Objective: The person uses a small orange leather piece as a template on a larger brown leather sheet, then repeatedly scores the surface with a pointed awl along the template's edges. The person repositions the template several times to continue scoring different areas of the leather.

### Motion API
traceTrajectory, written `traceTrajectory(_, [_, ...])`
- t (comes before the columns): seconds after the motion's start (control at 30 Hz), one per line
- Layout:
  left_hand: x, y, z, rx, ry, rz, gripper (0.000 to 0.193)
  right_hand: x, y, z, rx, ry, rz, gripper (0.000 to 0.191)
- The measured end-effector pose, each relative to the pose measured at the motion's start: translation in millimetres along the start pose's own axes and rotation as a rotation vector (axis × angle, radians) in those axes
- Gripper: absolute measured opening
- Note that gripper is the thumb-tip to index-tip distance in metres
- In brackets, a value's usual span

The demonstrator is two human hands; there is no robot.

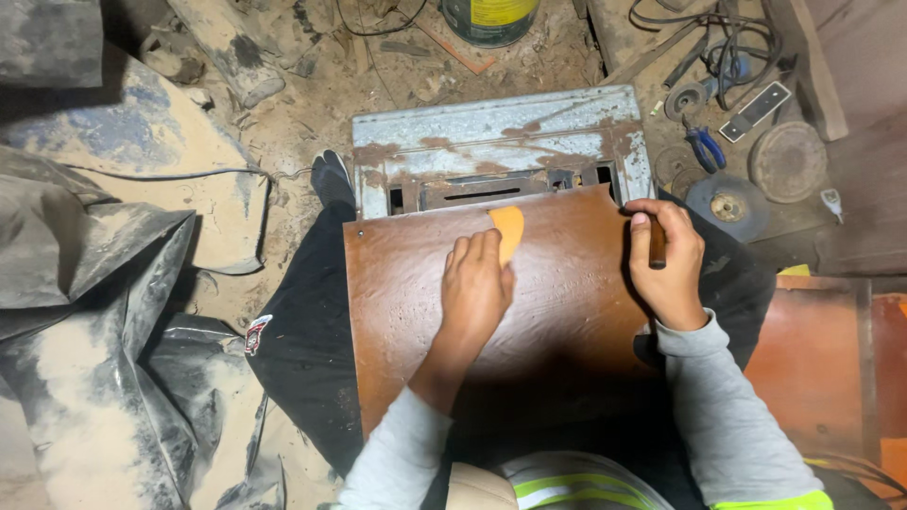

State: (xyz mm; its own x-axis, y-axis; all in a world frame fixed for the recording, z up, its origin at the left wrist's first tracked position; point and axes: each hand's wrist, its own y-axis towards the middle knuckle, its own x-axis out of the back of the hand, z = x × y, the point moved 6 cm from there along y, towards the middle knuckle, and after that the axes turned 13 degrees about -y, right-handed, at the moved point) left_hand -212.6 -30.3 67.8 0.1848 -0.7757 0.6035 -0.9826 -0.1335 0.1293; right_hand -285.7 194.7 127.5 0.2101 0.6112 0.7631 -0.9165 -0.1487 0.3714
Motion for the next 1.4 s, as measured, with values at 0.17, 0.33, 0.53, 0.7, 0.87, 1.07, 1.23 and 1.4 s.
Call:
traceTrajectory(0.17, [28,-2,37,0.074,0.147,-0.063,0.038,8,3,-16,0.103,-0.207,-0.048,0.01])
traceTrajectory(0.33, [52,-28,19,-0.097,0.043,-0.1,0.033,1,-9,-28,0.052,-0.09,-0.07,0.012])
traceTrajectory(0.53, [33,-21,-20,-0.084,0.215,-0.139,0.062,-1,-10,-31,0.036,-0.239,-0.143,0.011])
traceTrajectory(0.7, [16,-5,-24,0.118,0.344,-0.003,0.07,-2,-12,-30,0.062,-0.166,-0.096,0.011])
traceTrajectory(0.87, [-13,0,-26,0.135,0.42,0.178,0.071,8,-11,-25,0.122,-0.163,-0.111,0.01])
traceTrajectory(1.07, [-13,-5,-26,-0.037,0.344,0.116,0.042,20,-13,-15,0.101,-0.069,-0.119,0.01])
traceTrajectory(1.23, [-17,-15,-41,-0.141,0.336,0.106,0.044,16,-15,-3,0.117,-0.031,-0.064,0.013])
traceTrajectory(1.4, [-22,-6,-52,-0.225,0.281,0.133,0.03,12,-9,22,0.217,0.103,-0.004,0.011])
